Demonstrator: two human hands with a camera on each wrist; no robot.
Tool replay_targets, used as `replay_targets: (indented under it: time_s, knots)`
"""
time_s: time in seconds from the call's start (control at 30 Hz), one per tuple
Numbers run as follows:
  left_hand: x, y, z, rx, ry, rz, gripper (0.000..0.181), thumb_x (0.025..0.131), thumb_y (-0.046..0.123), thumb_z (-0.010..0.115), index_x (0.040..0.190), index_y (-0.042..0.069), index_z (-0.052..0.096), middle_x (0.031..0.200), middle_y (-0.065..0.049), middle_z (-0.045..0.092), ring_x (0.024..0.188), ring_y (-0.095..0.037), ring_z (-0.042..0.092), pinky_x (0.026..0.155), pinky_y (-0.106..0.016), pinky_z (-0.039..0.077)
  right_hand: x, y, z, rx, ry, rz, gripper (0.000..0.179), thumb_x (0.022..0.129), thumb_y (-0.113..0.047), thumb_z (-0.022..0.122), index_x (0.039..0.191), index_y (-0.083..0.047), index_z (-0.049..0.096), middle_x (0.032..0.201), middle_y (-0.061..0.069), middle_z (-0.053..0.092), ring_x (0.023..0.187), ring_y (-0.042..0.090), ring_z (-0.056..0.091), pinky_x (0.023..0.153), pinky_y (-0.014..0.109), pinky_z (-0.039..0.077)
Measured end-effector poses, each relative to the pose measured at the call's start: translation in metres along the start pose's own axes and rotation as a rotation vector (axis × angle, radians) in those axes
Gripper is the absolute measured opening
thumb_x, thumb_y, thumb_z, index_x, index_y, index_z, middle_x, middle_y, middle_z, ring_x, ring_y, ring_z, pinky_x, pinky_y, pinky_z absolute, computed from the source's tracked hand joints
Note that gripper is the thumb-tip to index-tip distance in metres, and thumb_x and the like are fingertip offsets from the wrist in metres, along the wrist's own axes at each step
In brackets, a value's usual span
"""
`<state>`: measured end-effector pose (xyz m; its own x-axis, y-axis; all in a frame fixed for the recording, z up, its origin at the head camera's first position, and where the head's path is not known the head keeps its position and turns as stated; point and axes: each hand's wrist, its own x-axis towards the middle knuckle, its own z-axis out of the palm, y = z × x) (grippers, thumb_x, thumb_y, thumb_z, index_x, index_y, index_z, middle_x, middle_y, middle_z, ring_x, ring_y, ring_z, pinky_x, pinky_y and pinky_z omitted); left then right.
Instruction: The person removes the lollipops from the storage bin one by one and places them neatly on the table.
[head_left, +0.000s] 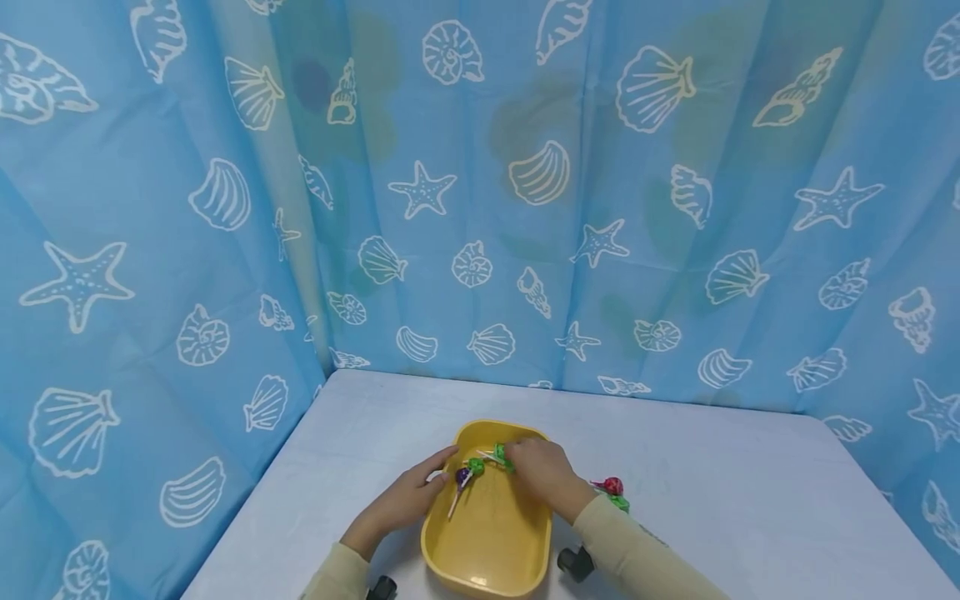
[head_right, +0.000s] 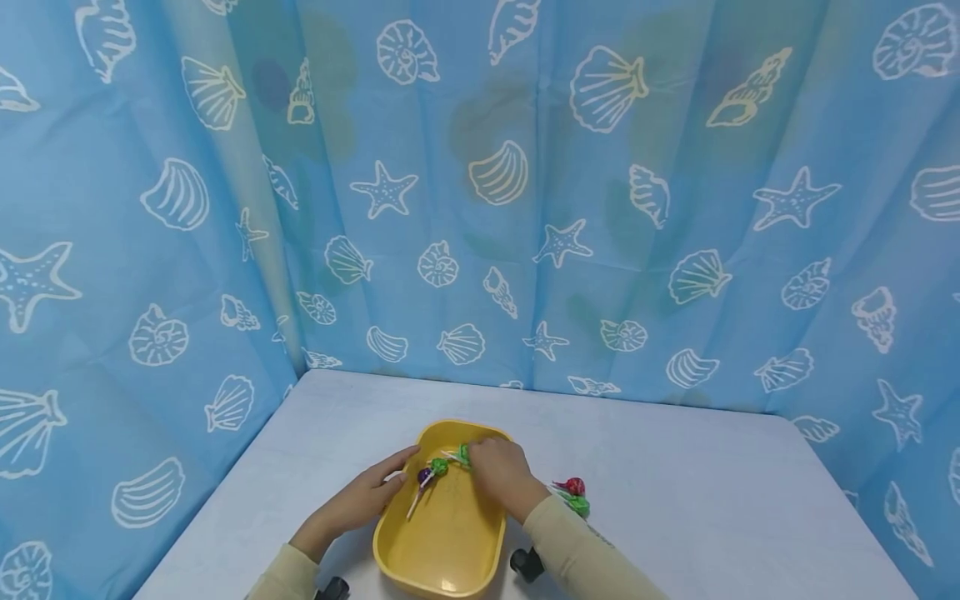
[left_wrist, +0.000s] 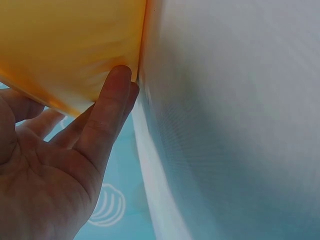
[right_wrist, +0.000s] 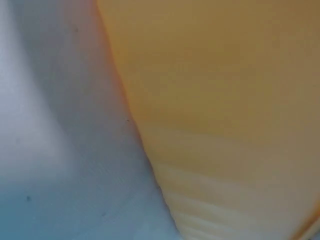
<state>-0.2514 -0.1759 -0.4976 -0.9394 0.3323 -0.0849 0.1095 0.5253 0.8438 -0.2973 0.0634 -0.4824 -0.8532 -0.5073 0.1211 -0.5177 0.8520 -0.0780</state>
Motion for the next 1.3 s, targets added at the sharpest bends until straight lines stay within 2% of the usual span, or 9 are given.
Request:
replay_targets:
  time_s: [0.17,0.4,0.53,0.87,1.2,1.3]
  knots:
    - [-0.001,0.001,-0.001,0.001,-0.001,-0.012,0.050,0.109,0.022,0.045,0.158,0.015,0.038,0.160,-0.015,0.037,0.147,-0.040,0.032,0.117,-0.062,0.027,-0.003,-0.001,-0.006,0.067,-0.043,0.034,0.015,0.086,-0.015,0.082,0.096,-0.014,0.072,0.086,-0.002,0.065,0.079,0.017,0.059,0.083,0.038,0.058]
    - [0.001,-0.002,-0.002,0.021,0.000,-0.005,0.050,0.109,0.024,0.045,0.158,0.017,0.039,0.160,-0.015,0.038,0.147,-0.040,0.032,0.116,-0.062,0.028,-0.007,0.003,-0.009,0.112,-0.022,0.021,0.022,0.086,-0.019,0.082,0.106,-0.015,0.073,0.095,-0.002,0.067,0.086,0.016,0.061,0.087,0.039,0.058]
    - [0.001,-0.002,-0.002,0.022,-0.004,-0.006,0.050,0.109,0.023,0.045,0.158,0.016,0.039,0.160,-0.015,0.038,0.147,-0.040,0.032,0.117,-0.061,0.027,-0.011,0.005,-0.011,0.152,-0.024,0.031,0.024,0.086,-0.020,0.082,0.108,-0.015,0.073,0.098,-0.002,0.066,0.089,0.017,0.060,0.090,0.040,0.057]
    - [0.000,0.003,-0.001,0.018,0.001,-0.009,0.050,0.109,0.023,0.044,0.158,0.016,0.038,0.160,-0.015,0.037,0.147,-0.040,0.032,0.117,-0.062,0.027,-0.018,0.007,-0.017,0.255,-0.016,0.059,0.025,0.086,-0.021,0.081,0.109,-0.018,0.074,0.111,0.000,0.069,0.108,0.024,0.064,0.099,0.047,0.054]
    - [-0.001,0.002,-0.001,0.023,0.001,-0.001,0.050,0.109,0.022,0.044,0.158,0.016,0.038,0.160,-0.015,0.037,0.147,-0.041,0.031,0.116,-0.062,0.027,-0.029,0.011,-0.025,0.302,0.029,0.041,0.023,0.088,-0.020,0.078,0.110,-0.018,0.073,0.114,0.001,0.069,0.111,0.023,0.064,0.099,0.046,0.054]
    - [-0.001,0.002,0.000,0.020,0.004,-0.004,0.050,0.109,0.023,0.045,0.158,0.015,0.039,0.160,-0.016,0.038,0.147,-0.042,0.032,0.116,-0.063,0.027,-0.032,0.014,-0.027,0.306,0.044,0.034,0.023,0.088,-0.019,0.077,0.110,-0.017,0.073,0.112,0.000,0.069,0.107,0.021,0.064,0.098,0.046,0.055]
